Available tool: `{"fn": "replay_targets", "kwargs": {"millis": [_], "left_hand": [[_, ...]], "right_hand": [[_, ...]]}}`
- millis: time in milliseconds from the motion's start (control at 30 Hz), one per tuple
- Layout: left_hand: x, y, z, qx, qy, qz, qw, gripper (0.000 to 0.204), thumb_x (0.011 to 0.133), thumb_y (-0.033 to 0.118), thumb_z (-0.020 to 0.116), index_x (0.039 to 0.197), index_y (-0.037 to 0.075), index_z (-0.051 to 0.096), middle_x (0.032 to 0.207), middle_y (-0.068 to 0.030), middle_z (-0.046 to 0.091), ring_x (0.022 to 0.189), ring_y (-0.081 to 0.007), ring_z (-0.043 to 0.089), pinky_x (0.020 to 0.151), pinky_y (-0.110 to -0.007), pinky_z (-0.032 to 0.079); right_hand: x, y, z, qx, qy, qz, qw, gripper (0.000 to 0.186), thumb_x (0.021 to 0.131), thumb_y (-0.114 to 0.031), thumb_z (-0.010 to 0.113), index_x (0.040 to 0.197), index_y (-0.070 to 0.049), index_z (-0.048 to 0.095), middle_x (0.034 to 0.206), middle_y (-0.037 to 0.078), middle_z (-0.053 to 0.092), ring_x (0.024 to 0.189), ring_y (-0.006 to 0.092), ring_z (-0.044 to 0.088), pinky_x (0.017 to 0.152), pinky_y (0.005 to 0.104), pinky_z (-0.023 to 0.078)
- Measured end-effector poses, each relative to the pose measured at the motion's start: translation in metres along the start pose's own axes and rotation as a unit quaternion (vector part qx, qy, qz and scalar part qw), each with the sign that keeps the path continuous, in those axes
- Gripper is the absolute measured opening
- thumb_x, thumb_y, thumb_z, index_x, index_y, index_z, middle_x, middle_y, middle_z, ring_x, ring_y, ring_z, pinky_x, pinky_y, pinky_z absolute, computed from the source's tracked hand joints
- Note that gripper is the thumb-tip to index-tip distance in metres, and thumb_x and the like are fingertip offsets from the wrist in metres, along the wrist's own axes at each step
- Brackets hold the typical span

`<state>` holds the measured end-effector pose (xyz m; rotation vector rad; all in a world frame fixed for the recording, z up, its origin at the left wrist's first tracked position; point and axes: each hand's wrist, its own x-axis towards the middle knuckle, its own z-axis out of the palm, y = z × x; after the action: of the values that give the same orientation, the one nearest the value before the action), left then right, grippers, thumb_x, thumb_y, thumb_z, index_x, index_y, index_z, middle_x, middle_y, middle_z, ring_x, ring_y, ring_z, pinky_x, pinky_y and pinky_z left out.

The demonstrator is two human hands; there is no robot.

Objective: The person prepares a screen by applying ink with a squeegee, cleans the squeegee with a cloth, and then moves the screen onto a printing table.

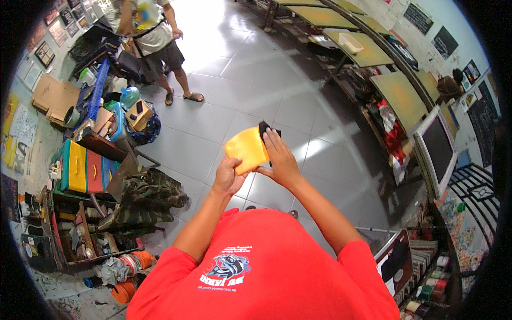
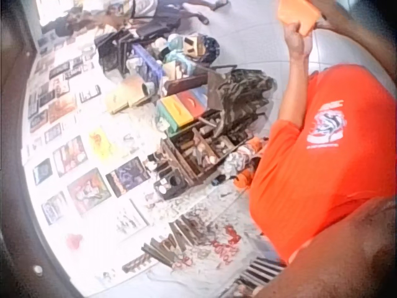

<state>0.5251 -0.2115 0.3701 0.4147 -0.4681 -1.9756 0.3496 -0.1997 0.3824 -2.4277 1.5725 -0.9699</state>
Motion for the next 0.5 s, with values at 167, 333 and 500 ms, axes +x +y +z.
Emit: {"fn": "replay_targets", "kwargs": {"millis": [167, 333, 500], "left_hand": [[-0.007, -0.002, -0.002, -0.029, 0.017, 0.002, 0.999, 0.051, 0.075, -0.002, 0.04, 0.126, -0.002, 0.033, 0.126, -0.0185, 0.043, 0.117, -0.0323, 0.044, 0.1, -0.047, 0.035], [-0.003, -0.005, -0.002, -0.046, 0.046, 0.025, 0.998, 0.046, 0.077, -0.003, 0.037, 0.123, -0.001, 0.036, 0.122, -0.0185, 0.046, 0.114, -0.0311, 0.046, 0.099, -0.045, 0.037], [0.009, -0.013, -0.017, -0.038, 0.0, 0.035, 0.999, 0.038, 0.08, -0.003, 0.034, 0.118, 0.002, 0.041, 0.113, -0.0133, 0.051, 0.105, -0.0242, 0.052, 0.092, -0.037, 0.043]], "right_hand": [[-0.015, 0.009, 0.011, -0.061, 0.015, -0.026, 0.998, 0.05, 0.074, -0.001, 0.055, 0.122, 0.004, 0.042, 0.126, 0.019, 0.045, 0.119, 0.032, 0.042, 0.095, 0.038, 0.039], [-0.019, -0.01, 0.023, -0.017, 0.037, -0.023, 0.999, 0.043, 0.075, 0.003, 0.047, 0.117, 0.005, 0.047, 0.123, 0.02, 0.048, 0.116, 0.0308, 0.046, 0.093, 0.0365, 0.041], [-0.015, -0.052, 0.024, -0.016, 0.007, -0.103, 0.994, 0.042, 0.077, 0.0, 0.045, 0.118, 0.006, 0.047, 0.126, 0.02, 0.045, 0.119, 0.0306, 0.042, 0.098, 0.0394, 0.036]]}}
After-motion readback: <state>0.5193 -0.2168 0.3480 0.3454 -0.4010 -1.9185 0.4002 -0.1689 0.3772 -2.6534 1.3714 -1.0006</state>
